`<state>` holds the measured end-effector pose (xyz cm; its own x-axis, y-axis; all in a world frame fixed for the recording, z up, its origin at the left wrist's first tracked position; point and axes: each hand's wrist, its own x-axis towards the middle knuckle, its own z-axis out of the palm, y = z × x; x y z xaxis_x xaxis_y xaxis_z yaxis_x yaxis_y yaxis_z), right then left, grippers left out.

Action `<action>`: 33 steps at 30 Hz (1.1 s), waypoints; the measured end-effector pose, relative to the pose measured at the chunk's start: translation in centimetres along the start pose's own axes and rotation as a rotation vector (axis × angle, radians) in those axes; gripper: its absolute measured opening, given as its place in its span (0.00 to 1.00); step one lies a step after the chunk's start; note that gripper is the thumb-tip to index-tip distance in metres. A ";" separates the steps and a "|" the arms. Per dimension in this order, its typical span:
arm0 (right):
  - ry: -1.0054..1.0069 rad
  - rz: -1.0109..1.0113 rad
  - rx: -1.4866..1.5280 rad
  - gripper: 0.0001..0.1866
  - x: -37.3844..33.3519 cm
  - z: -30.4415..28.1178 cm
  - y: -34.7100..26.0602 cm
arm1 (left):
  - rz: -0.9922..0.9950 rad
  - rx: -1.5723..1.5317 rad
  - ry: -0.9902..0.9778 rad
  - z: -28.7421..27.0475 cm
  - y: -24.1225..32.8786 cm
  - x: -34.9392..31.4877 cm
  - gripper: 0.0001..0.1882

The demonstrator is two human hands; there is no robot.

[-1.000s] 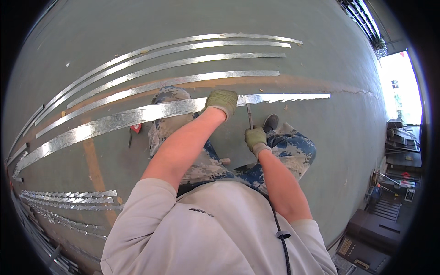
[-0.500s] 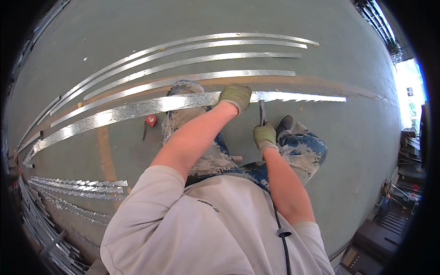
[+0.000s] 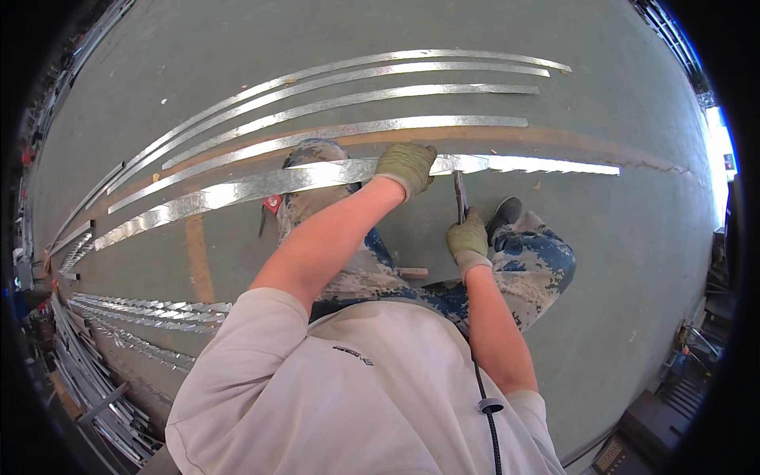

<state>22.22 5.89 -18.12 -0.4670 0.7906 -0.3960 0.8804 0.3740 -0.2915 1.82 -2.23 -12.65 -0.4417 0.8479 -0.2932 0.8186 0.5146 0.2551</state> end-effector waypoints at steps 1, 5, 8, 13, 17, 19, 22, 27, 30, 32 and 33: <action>-0.018 -0.012 0.000 0.24 -0.1 -0.2 0.0 | -0.011 -0.005 -0.016 -0.3 0.0 -0.2 0.27; -0.092 -0.066 -0.025 0.25 0.0 0.3 1.4 | -0.014 0.028 0.000 -0.5 0.2 -0.4 0.27; -0.346 0.053 0.290 0.24 0.3 1.4 3.3 | -0.025 0.047 0.002 -0.5 0.3 -0.4 0.27; -0.594 0.113 0.691 0.22 -1.6 0.3 3.0 | -0.014 0.048 0.035 -0.2 0.1 -0.6 0.27; -0.702 0.116 0.824 0.22 -1.6 -0.3 2.6 | -0.031 0.041 -0.019 -0.9 0.4 -0.8 0.30; -0.733 0.121 0.872 0.22 -1.7 -0.7 2.3 | -0.054 0.047 -0.051 -1.4 0.7 -1.0 0.31; -0.753 0.121 0.937 0.21 -1.8 -1.0 2.1 | -0.053 0.053 -0.067 -1.7 0.7 -1.1 0.33; -0.771 0.024 0.966 0.20 -1.7 -1.0 2.2 | -0.029 0.023 -0.057 -2.4 0.7 -1.5 0.40; -0.756 0.040 1.009 0.21 -1.5 -0.6 1.9 | -0.018 0.027 -0.048 -2.5 0.6 -1.6 0.42; -0.762 0.012 0.991 0.20 -1.3 -0.4 2.0 | -0.001 0.008 -0.025 -2.2 0.3 -1.5 0.42; -0.764 -0.002 0.982 0.20 -1.3 -0.3 2.0 | 0.015 -0.012 -0.003 -1.7 -0.1 -1.4 0.41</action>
<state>24.63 5.76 -17.97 -0.6866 0.1828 -0.7037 0.5991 -0.4061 -0.6901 1.71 -3.24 -10.70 -0.4284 0.8549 -0.2924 0.8203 0.5037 0.2708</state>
